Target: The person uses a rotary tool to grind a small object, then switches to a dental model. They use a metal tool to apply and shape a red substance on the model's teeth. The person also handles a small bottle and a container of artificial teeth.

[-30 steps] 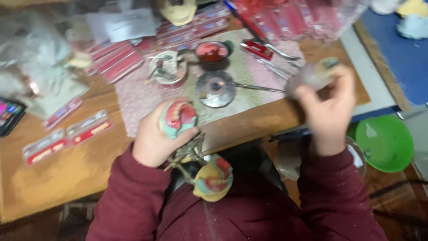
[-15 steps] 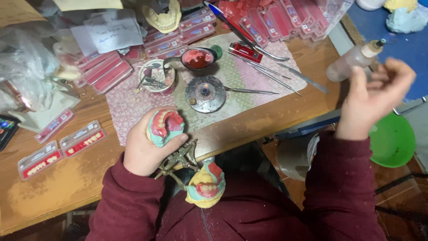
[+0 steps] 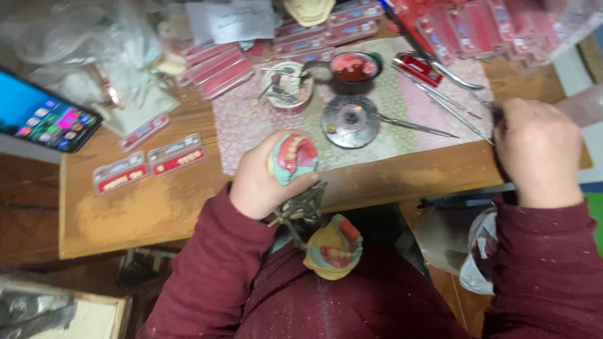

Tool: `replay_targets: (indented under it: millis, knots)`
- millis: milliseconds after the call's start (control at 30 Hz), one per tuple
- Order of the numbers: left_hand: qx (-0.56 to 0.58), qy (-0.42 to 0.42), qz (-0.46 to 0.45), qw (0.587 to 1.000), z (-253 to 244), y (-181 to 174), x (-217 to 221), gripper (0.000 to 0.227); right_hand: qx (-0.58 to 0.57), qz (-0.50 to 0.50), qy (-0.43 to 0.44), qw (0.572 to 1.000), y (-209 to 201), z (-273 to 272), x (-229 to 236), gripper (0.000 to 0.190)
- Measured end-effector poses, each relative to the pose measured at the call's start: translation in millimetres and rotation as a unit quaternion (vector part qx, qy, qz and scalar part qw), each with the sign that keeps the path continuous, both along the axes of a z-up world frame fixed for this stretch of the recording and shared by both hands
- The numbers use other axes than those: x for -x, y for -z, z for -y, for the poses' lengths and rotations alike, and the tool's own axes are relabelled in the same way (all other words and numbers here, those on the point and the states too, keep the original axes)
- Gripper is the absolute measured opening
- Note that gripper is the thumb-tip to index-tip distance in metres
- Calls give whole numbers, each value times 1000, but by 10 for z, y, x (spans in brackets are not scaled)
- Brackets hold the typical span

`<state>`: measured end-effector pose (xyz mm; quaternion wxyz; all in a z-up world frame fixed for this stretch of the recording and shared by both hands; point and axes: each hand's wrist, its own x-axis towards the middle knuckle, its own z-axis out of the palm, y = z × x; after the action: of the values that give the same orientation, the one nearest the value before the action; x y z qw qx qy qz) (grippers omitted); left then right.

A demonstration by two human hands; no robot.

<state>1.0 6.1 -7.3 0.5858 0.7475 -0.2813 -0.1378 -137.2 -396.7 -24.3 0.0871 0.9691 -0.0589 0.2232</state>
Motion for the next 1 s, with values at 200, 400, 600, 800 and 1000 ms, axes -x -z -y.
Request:
replay_targets:
  millis: [200,400,600,800,1000]
  knots:
    - [-11,-6,39,999,-26,-12,-4,59,-4,32,6,999,342,133,-22,5]
    - [3,6,49,999,-45,-54,10,59,-494,152,66,853,253,-466,11,27]
    - [5,12,56,998,-49,-38,3,59,-418,7,-171,892,-451,-1657,-71,31]
    - [2,1,68,998,-45,-52,19,59,-477,-27,-251,842,-657,-2254,-215,25]
    - [4,-13,67,998,-28,-13,29,55,-412,-8,-223,884,-657,-2338,-233,27]
